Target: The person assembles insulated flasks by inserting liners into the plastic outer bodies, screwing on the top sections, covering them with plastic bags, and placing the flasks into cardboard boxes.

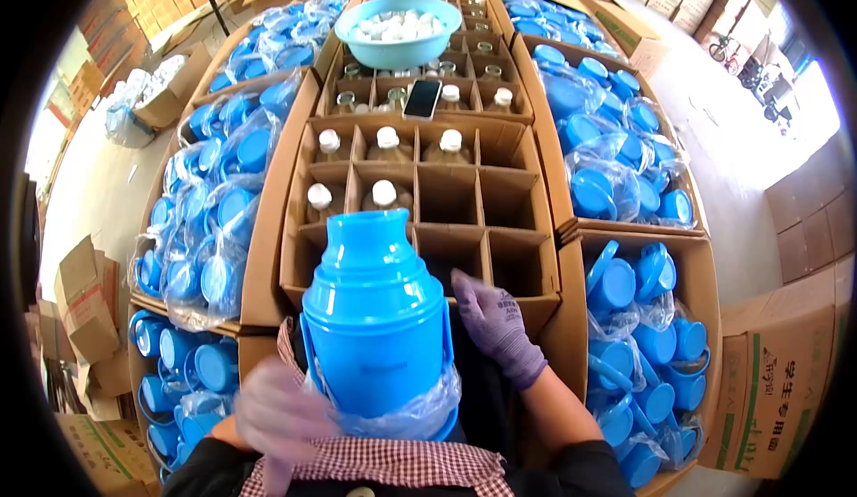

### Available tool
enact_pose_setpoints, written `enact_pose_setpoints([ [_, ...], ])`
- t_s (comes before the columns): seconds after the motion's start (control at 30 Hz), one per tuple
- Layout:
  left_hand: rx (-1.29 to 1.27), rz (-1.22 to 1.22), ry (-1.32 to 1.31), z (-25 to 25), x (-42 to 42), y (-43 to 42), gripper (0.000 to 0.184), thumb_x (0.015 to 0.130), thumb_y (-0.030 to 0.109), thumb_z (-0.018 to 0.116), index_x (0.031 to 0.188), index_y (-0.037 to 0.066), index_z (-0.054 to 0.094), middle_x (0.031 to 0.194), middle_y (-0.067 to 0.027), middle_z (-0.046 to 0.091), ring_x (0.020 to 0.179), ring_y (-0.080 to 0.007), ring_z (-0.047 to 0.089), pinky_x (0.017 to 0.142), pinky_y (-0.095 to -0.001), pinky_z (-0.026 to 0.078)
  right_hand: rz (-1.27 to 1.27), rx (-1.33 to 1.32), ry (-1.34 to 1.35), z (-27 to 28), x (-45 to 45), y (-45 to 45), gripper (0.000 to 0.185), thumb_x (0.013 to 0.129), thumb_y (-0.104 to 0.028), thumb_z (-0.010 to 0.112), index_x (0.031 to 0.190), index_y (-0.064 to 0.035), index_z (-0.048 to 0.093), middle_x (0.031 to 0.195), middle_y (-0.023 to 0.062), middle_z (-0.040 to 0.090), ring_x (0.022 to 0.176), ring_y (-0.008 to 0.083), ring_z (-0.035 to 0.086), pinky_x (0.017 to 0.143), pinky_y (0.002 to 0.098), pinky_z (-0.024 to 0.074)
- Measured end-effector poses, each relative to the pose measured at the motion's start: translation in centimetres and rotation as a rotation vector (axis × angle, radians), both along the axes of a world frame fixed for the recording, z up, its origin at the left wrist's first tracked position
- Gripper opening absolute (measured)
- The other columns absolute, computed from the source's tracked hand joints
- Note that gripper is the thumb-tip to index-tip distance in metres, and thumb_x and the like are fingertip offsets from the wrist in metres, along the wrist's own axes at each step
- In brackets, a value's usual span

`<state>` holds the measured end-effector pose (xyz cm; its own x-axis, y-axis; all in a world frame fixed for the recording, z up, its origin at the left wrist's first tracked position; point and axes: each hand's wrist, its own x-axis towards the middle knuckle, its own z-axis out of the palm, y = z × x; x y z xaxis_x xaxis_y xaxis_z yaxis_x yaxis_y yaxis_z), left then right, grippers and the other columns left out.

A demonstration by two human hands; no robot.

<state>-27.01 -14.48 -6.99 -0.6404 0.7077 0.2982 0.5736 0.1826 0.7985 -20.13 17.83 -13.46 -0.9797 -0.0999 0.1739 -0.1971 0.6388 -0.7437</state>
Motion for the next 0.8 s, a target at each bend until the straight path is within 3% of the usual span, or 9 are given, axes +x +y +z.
enact_pose_setpoints([
  [0.13,0.258,0.271,-0.096,0.2,1.8,3.1,0.042,0.107,0.026,0.048,0.13,-0.008,0.058,0.139,-0.023,0.058,0.126,-0.0285,0.058,0.099,-0.0358,0.051,0.025,-0.426,0.331,6.3,0.7,-4.6,0.069,0.103,-0.035,0.05,0.154,0.0087,0.034,0.155,0.0311,0.042,0.143,0.0423,0.045,0.12,0.0429,0.0331],
  [0.2,0.122,0.261,-0.169,0.7,1.2,3.1,0.048,0.107,0.031,0.046,0.134,-0.007,0.06,0.143,-0.0211,0.057,0.133,-0.0281,0.054,0.108,-0.0365,0.046,-0.008,-0.357,-0.345,5.1,-0.4,-2.3,0.067,0.108,-0.043,0.043,0.151,0.0078,0.04,0.149,0.0318,0.049,0.14,0.0402,0.05,0.119,0.0427,0.0352],
  [0.27,-0.364,0.205,-0.213,2.8,2.6,0.1,0.066,0.106,0.049,0.043,0.136,-0.007,0.059,0.139,-0.0171,0.062,0.133,-0.0254,0.054,0.114,-0.0372,0.04,-0.04,-0.545,-0.279,-0.9,0.5,-0.6,0.078,0.109,-0.056,0.033,0.147,0.0112,0.042,0.147,0.0321,0.052,0.137,0.0406,0.052,0.117,0.0442,0.0376],
  [0.33,-0.057,0.194,-0.305,1.6,1.1,1.8,0.065,0.107,0.045,0.043,0.144,-0.009,0.048,0.147,-0.019,0.054,0.141,-0.0282,0.046,0.12,-0.0401,0.034,-0.08,-0.417,0.304,4.6,0.3,-3.3,0.094,0.102,-0.069,0.035,0.149,0.0127,0.038,0.154,0.0303,0.044,0.144,0.0408,0.043,0.119,0.0432,0.0338],
  [0.4,0.269,0.204,-0.194,0.0,0.1,2.8,0.07,0.105,0.043,0.049,0.15,-0.01,0.04,0.153,-0.0225,0.047,0.144,-0.0343,0.043,0.12,-0.0408,0.033,0.068,-0.433,0.355,5.7,0.4,-4.4,0.092,0.101,-0.065,0.044,0.151,0.0116,0.035,0.155,0.0302,0.042,0.145,0.0416,0.041,0.118,0.0429,0.0345],
  [0.53,-0.421,0.214,-0.284,2.5,2.7,-0.8,0.07,0.105,0.05,0.05,0.142,-0.009,0.051,0.138,-0.0175,0.061,0.133,-0.0341,0.053,0.114,-0.0414,0.042,-0.004,-0.428,-0.406,3.7,-1.0,-1.7,0.059,0.107,-0.033,0.047,0.147,0.0108,0.041,0.146,0.0329,0.051,0.135,0.0394,0.054,0.111,0.0434,0.0439],
  [0.63,0.257,0.349,-0.305,-1.0,0.8,2.3,0.079,0.105,0.063,0.041,0.132,-0.009,0.057,0.136,-0.0209,0.062,0.128,-0.032,0.058,0.117,-0.0444,0.037,0.048,-0.541,0.456,5.2,0.0,-4.4,0.078,0.103,-0.053,0.05,0.149,0.0099,0.043,0.157,0.0309,0.041,0.147,0.0432,0.04,0.122,0.0446,0.0294],
  [0.77,0.41,0.01,0.199,2.7,0.5,1.3,0.076,0.105,0.064,0.037,0.11,-0.003,0.07,0.098,-0.0194,0.073,0.1,-0.036,0.072,0.115,-0.0518,0.039,-0.111,-0.684,-0.447,-0.2,-1.0,-0.6,0.063,0.105,-0.043,0.045,0.144,0.0058,0.052,0.148,0.0248,0.054,0.138,0.0349,0.052,0.114,0.0436,0.0394],
  [0.8,0.438,-0.08,0.289,3.4,0.1,0.4,0.076,0.105,0.064,0.036,0.107,-0.002,0.072,0.089,-0.0189,0.074,0.094,-0.0369,0.073,0.112,-0.054,0.041,-0.184,-0.68,-0.183,2.1,-1.1,-0.7,0.061,0.105,-0.043,0.045,0.14,0.0056,0.055,0.139,0.0224,0.059,0.128,0.032,0.057,0.111,0.0412,0.0423],
])
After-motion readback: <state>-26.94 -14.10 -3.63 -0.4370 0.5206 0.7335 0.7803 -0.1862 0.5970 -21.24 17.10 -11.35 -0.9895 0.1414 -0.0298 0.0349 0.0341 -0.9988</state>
